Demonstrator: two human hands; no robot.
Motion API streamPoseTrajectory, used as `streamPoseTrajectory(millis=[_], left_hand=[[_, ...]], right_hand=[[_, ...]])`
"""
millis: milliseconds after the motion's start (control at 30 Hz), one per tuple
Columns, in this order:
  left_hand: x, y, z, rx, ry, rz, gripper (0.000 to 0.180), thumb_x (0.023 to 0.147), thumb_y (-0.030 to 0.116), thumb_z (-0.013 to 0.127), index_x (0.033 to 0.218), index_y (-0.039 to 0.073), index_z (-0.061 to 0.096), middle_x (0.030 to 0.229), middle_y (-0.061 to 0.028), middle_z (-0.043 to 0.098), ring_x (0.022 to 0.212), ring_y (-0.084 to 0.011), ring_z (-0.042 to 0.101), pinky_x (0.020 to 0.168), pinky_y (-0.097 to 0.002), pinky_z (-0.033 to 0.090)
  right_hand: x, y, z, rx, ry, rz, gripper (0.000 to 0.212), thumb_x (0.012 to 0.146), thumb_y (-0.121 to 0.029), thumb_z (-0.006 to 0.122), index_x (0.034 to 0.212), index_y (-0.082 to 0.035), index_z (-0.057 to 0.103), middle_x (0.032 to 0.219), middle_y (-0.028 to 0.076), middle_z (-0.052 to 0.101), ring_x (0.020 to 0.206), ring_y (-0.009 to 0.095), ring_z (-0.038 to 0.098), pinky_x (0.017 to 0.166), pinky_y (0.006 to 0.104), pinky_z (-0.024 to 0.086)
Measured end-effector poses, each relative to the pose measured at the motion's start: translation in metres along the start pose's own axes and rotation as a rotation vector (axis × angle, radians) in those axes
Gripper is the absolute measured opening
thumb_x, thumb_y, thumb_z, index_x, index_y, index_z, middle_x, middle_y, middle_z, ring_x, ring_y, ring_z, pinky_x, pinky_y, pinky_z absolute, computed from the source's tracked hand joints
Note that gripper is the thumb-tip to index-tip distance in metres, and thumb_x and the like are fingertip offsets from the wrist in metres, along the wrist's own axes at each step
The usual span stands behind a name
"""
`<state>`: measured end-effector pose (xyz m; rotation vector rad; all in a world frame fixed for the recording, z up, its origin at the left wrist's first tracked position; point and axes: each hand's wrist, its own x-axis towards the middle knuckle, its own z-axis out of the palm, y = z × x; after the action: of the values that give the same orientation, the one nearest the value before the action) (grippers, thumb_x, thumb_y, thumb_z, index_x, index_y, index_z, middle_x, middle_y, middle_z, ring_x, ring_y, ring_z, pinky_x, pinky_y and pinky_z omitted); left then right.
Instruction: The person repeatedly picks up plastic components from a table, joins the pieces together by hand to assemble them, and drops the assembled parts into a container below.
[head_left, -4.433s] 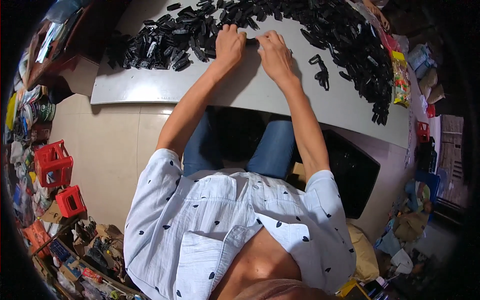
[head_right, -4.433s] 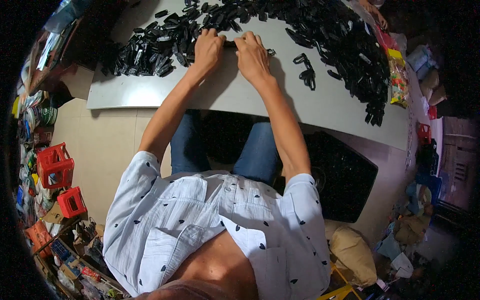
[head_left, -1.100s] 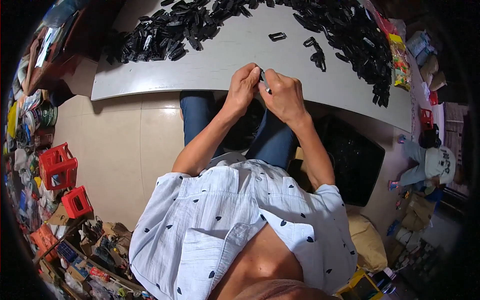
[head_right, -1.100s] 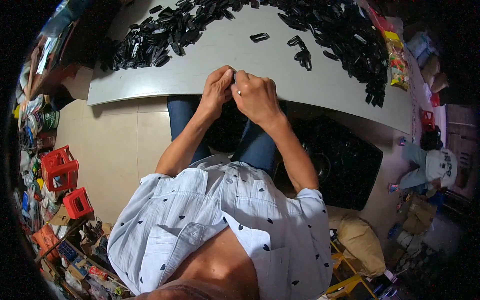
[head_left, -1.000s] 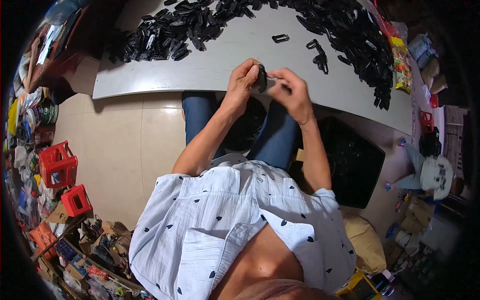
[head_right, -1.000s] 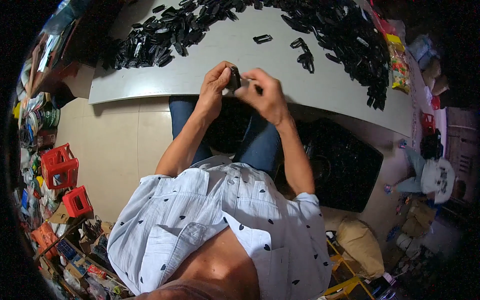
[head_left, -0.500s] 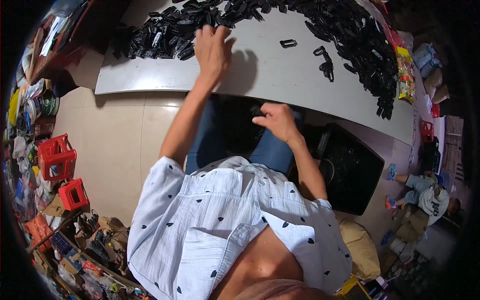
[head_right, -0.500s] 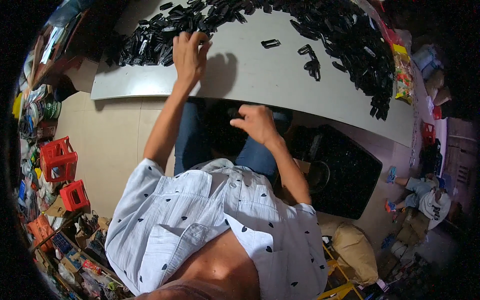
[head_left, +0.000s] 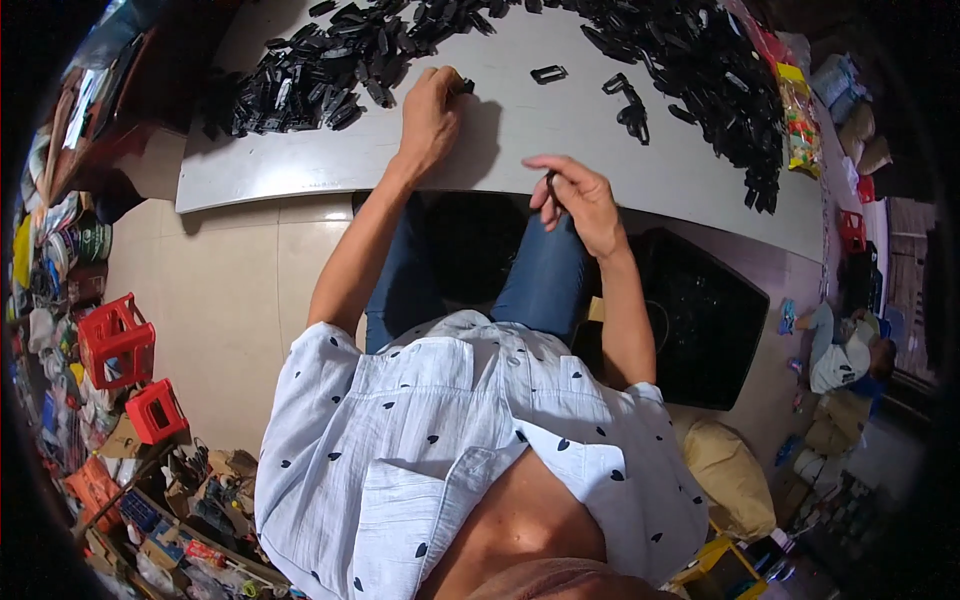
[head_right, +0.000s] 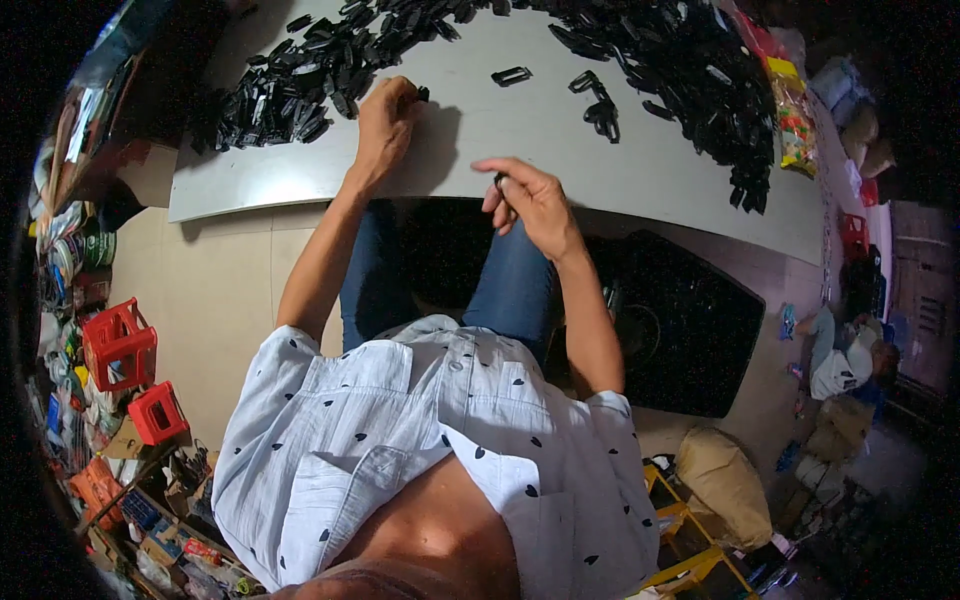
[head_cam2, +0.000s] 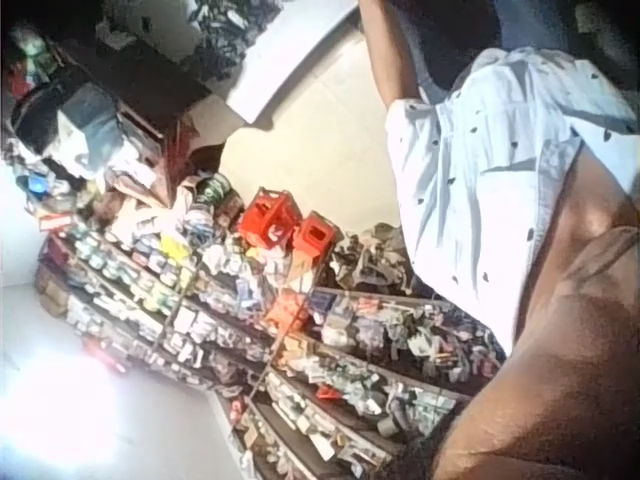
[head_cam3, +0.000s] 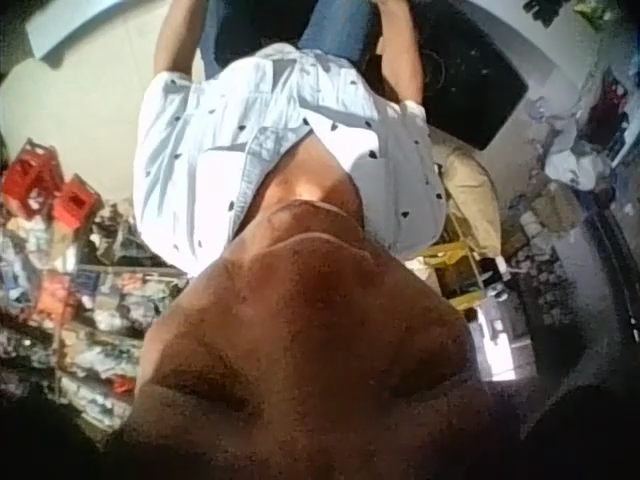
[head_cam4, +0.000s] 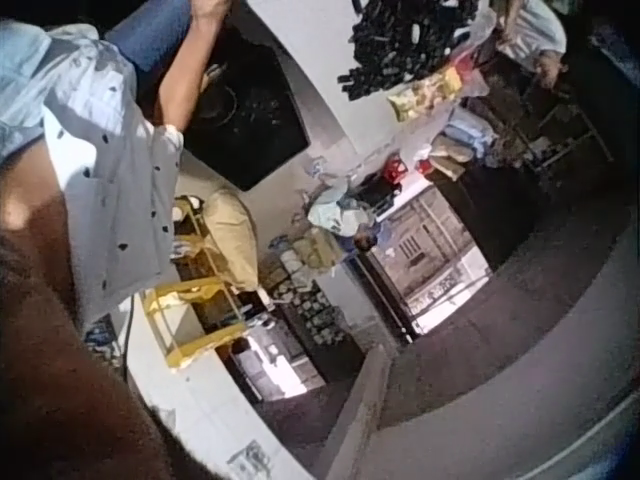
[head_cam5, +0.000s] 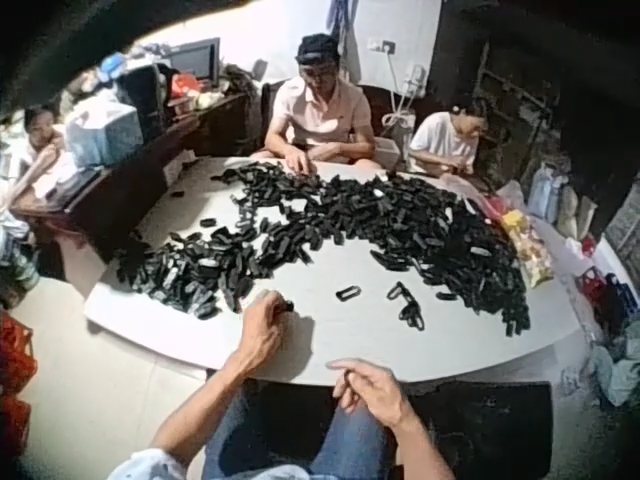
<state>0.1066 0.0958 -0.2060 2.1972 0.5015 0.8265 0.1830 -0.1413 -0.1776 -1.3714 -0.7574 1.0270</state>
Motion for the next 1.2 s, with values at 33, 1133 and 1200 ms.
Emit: streamPoseTrajectory(millis=[33,1133,1200], left_hand=[[-0.006,0.0,0.004,-0.154,-0.015,-0.12,0.013,0.074,0.0,0.063,0.085,0.004,0.058,0.082,-0.0085,0.059,0.064,-0.0203,0.054,0.058,-0.0285,0.043],[-0.067,0.078,0.022,-1.011,-0.298,-0.576,0.032,0.096,0.029,0.046,0.073,0.007,0.048,0.066,0.0043,0.04,0.059,-0.0055,0.035,0.051,-0.0218,0.032],[-0.068,0.08,0.028,-1.008,-0.281,-0.555,0.032,0.096,0.028,0.045,0.072,0.007,0.048,0.066,0.0041,0.04,0.06,-0.0054,0.036,0.05,-0.0221,0.032]], right_hand=[[0.003,-0.003,-0.001,0.031,0.033,-0.027,0.025,0.096,-0.014,0.043,0.113,-0.001,0.056,0.086,0.005,0.057,0.066,0.007,0.052,0.057,0.0198,0.044],[0.016,-0.01,0.026,-1.177,0.355,-0.594,0.011,0.079,-0.002,0.056,0.076,-0.003,0.046,0.066,0.015,0.058,0.06,0.035,0.059,0.051,0.0415,0.047],[0.01,-0.008,0.026,-1.157,0.365,-0.563,0.01,0.079,-0.005,0.059,0.081,-0.001,0.05,0.065,0.015,0.056,0.059,0.03,0.06,0.052,0.0384,0.048]])
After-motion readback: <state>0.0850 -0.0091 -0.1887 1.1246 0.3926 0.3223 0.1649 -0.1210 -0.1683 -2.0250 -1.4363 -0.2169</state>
